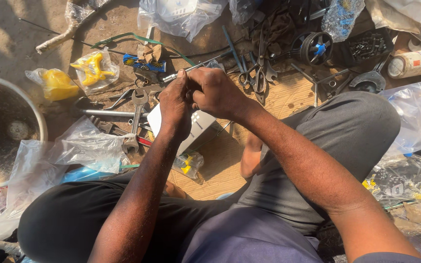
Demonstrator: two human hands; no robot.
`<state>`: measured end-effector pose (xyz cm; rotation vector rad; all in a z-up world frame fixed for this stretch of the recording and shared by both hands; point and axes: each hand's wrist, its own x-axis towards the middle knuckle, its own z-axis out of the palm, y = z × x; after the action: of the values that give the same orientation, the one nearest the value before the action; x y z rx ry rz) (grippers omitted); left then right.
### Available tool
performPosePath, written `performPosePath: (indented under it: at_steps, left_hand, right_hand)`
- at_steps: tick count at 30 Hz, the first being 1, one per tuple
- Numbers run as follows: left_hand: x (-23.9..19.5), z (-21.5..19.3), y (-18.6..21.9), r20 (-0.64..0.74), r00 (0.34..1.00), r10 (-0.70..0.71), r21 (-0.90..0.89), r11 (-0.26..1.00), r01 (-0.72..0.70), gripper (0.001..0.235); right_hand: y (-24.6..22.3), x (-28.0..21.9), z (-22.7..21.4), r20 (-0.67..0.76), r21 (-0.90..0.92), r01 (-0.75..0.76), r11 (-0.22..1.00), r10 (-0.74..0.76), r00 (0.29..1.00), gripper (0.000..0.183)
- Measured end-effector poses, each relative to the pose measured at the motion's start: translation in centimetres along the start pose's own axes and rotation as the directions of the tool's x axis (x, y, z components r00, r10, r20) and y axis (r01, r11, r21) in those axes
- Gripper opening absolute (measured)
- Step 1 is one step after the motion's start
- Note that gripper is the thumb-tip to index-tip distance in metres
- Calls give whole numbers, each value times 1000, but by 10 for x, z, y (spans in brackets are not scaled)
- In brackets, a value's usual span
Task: The person assembles a mechanical component by inserting a bolt into a black pulley-like part and tightening it with a screwdriver. They then attach a blue plastic cap to the assembly and place it into a white plastic basket.
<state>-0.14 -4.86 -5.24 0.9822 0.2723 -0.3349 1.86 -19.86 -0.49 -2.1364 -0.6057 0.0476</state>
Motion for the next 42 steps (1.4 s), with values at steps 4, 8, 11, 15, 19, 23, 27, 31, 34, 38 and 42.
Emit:
performPosePath:
  at_steps: [4, 8, 11, 15, 19, 23, 27, 31, 34, 38, 42]
  left_hand:
    - [3, -1, -2, -58, 998, 15, 28, 1000, -14, 48]
    - [12, -12, -7, -163, 985, -52, 58, 996, 62, 52]
    - [16, -22, -16, -167, 985, -41, 18, 999, 44, 55]
    - [22, -35, -31, -203, 977, -67, -31, 998, 62, 57]
    - [25, -44, -33, -172, 984, -56, 71, 995, 69, 61]
    - [26, -41, -39, -92, 996, -16, 132, 991, 28, 61]
    - [32, -34, -47, -263, 964, -42, 208, 973, 99, 58]
    - [39, -44, -51, -285, 959, -2, 235, 969, 72, 62]
    - [38, -55, -51, -257, 949, 184, 494, 869, -35, 60]
    - [22, -80, -51, 205, 829, 521, 978, -151, -147, 72]
    - [16, -109, -60, -51, 988, 145, 943, -318, 96, 42]
  right_hand:
    - [4, -1, 0, 74, 234, -105, 967, 90, 993, 13]
    - [16, 1, 8, 142, 59, -241, 969, 231, 963, 15]
    - [26, 0, 26, 108, -171, -144, 975, 163, 981, 15]
    - [43, -7, 46, 182, -185, -129, 974, 163, 970, 25]
    - [54, -1, 58, 213, -157, -153, 976, 185, 959, 17]
    - [65, 4, 52, 269, 101, -382, 919, 345, 899, 22]
    - [72, 8, 55, 323, -42, -374, 927, 366, 873, 18]
    - [81, 6, 66, 303, -32, -292, 956, 287, 909, 22]
    - [100, 5, 65, 318, 38, -468, 883, 433, 843, 23]
    - [152, 5, 50, 199, -131, -540, 831, 556, 807, 24]
    - [202, -23, 69, 294, -440, -389, 809, 540, 789, 24]
